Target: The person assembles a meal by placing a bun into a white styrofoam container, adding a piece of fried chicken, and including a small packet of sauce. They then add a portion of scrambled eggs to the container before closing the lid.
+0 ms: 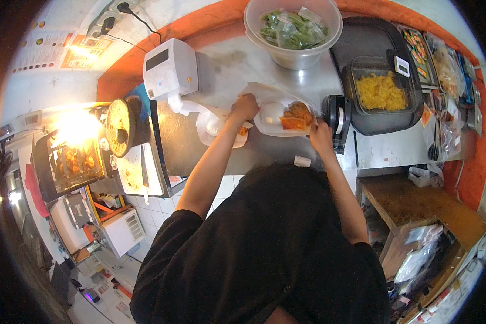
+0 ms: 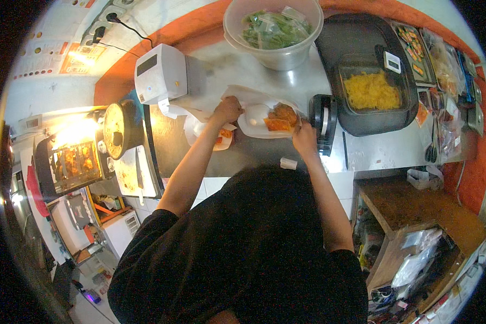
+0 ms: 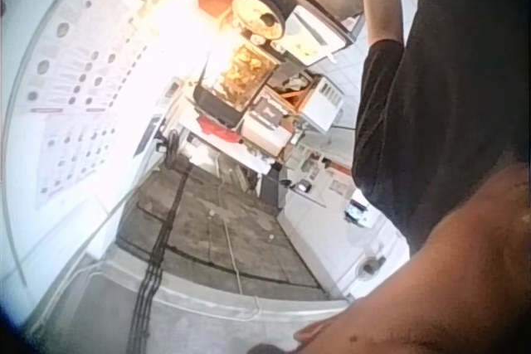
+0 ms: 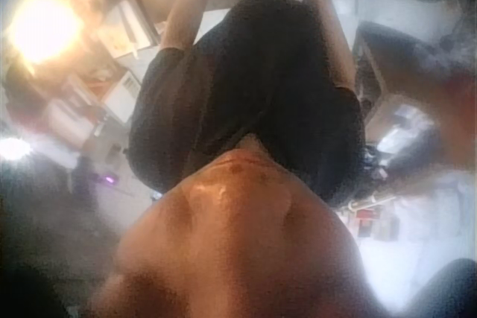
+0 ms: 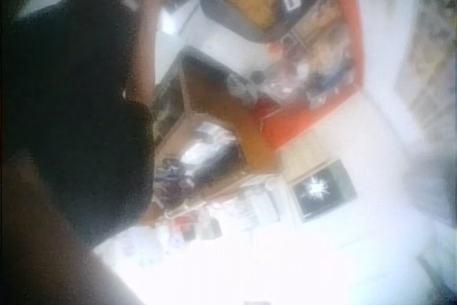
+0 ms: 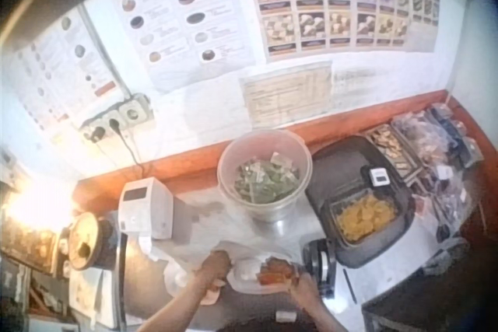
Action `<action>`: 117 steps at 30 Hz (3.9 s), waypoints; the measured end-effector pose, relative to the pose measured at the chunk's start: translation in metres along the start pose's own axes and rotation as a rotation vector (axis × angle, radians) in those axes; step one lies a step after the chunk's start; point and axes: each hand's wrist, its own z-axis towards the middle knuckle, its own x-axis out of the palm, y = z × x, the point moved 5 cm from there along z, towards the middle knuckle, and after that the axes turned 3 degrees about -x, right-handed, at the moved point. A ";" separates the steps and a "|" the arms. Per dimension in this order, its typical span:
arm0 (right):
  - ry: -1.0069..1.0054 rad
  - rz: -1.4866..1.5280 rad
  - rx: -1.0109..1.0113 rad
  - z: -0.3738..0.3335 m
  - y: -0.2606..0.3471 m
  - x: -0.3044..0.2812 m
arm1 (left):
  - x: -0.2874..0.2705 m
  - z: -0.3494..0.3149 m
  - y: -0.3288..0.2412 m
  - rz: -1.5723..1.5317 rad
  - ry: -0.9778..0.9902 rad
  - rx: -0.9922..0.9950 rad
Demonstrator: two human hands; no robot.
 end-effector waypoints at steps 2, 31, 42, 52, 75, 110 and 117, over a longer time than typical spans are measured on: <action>-0.004 0.023 -0.031 0.000 -0.005 0.003 | -0.001 0.007 0.001 -0.017 0.192 0.126; -0.008 0.005 -0.091 -0.006 -0.006 0.014 | 0.009 -0.024 0.010 0.187 -0.043 0.173; 0.020 0.030 -0.344 -0.005 0.007 0.015 | -0.038 -0.057 -0.029 -0.064 -0.169 -0.020; 0.133 -0.057 -0.337 0.002 0.010 0.017 | -0.011 -0.031 -0.014 0.004 -0.051 0.037; 0.279 -0.990 -0.388 0.268 0.234 0.000 | -0.129 -0.231 -0.066 -0.636 -0.134 0.198; 0.716 0.459 -0.336 -0.036 0.288 -0.053 | -0.205 -0.235 -0.044 -1.080 -0.352 0.267; 0.441 -0.090 -0.528 -0.027 0.178 -0.007 | -0.118 -0.243 0.047 -0.671 -0.397 -0.135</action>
